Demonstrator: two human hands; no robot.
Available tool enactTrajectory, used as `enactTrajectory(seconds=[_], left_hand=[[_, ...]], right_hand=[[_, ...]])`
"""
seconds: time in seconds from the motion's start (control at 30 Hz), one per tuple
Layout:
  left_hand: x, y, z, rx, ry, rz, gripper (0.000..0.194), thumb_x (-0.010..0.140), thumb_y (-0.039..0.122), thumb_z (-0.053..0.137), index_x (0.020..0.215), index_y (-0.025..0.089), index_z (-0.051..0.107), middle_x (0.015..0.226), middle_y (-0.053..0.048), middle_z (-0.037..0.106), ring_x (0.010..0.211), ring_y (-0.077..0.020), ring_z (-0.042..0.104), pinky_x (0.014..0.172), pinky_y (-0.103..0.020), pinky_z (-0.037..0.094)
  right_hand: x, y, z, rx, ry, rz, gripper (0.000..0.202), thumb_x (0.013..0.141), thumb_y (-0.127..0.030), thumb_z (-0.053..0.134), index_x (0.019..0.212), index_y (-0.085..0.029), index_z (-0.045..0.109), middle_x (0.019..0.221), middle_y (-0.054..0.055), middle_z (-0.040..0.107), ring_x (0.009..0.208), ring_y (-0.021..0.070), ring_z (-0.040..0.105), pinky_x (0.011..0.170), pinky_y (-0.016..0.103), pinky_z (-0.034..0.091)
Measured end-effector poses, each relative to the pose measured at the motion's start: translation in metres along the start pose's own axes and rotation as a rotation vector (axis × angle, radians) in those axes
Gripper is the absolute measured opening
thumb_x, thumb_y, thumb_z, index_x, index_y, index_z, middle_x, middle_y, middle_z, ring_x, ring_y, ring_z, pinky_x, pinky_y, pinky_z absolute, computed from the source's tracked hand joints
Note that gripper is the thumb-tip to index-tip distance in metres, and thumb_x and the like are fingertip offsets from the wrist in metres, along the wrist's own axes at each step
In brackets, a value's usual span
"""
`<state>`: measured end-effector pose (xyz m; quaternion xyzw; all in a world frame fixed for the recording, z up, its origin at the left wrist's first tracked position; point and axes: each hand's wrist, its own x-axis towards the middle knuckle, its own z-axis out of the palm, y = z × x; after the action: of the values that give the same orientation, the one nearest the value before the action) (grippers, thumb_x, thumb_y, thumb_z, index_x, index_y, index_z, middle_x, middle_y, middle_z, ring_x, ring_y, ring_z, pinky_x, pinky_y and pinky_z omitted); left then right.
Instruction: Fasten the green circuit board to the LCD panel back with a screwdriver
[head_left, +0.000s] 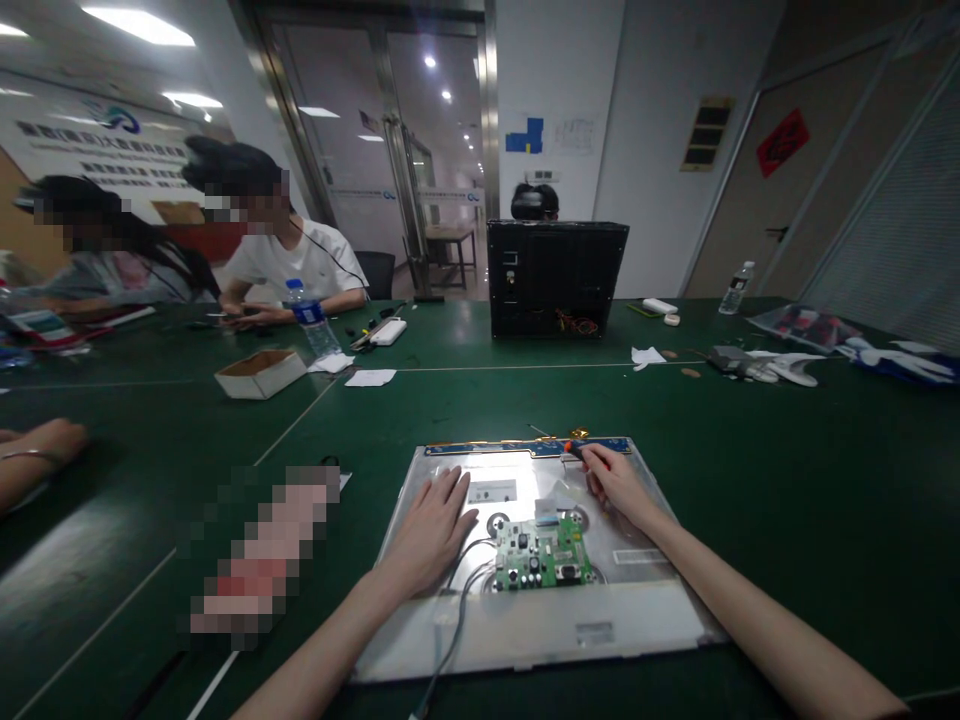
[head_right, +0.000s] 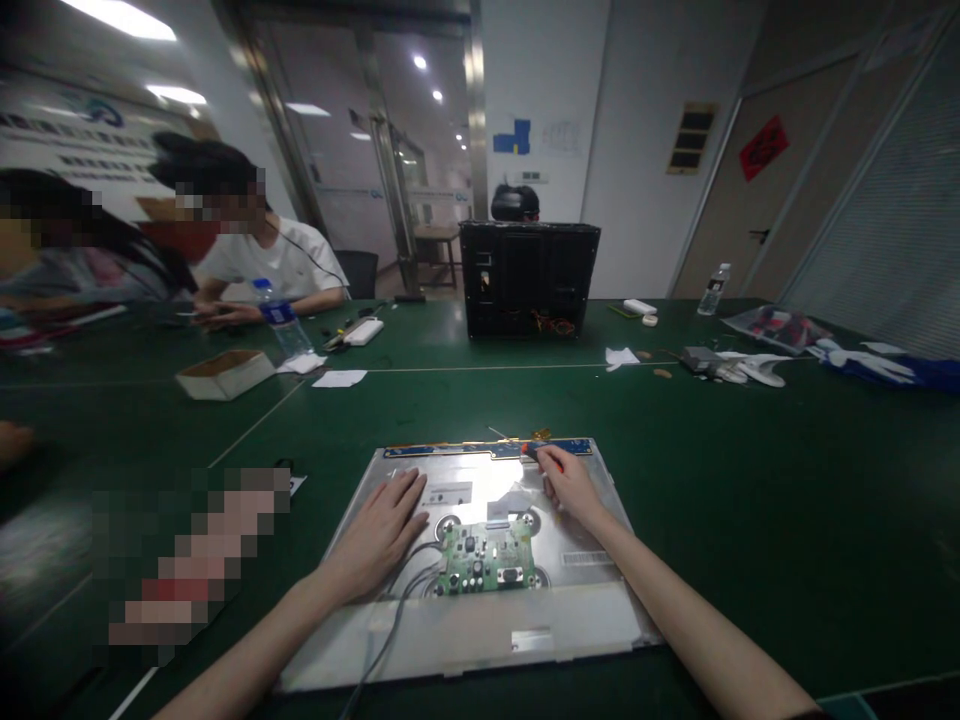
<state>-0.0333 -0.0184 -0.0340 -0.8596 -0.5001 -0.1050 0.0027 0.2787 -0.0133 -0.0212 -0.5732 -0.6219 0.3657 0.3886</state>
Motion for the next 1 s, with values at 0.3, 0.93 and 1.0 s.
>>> enactTrajectory(seconds=[0.3,0.93,1.0], left_hand=[[0.004,-0.006,-0.009,0.050,-0.081,-0.039,0.056,0.098,0.038,0.029,0.141,0.006,0.042,0.146,-0.019,0.040,0.135,-0.0325,0.037,0.110,-0.049,0.027],[0.031,0.009,-0.028,-0.300,-0.050,-0.061,0.015,0.085,0.012,0.047,0.081,0.015,0.061,0.087,-0.009,0.064,0.081,-0.0228,0.060,0.073,-0.031,0.045],[0.038,0.009,-0.029,-0.295,-0.073,-0.044,0.015,0.082,0.010,0.049,0.075,0.016,0.061,0.082,-0.008,0.065,0.077,-0.0218,0.060,0.069,-0.029,0.043]], right_hand=[[0.022,0.010,0.016,0.116,-0.010,0.100,0.033,0.092,-0.034,0.057,0.121,-0.019,0.056,0.123,0.009,0.057,0.101,0.0219,0.060,0.084,0.043,0.052],[0.024,0.016,0.013,0.171,-0.066,0.085,0.033,0.092,-0.034,0.057,0.120,-0.018,0.056,0.121,0.009,0.058,0.099,0.0216,0.061,0.082,0.042,0.052],[0.024,0.016,0.013,0.175,-0.071,0.105,0.033,0.092,-0.034,0.057,0.121,-0.018,0.056,0.123,0.009,0.057,0.101,0.0224,0.060,0.084,0.043,0.052]])
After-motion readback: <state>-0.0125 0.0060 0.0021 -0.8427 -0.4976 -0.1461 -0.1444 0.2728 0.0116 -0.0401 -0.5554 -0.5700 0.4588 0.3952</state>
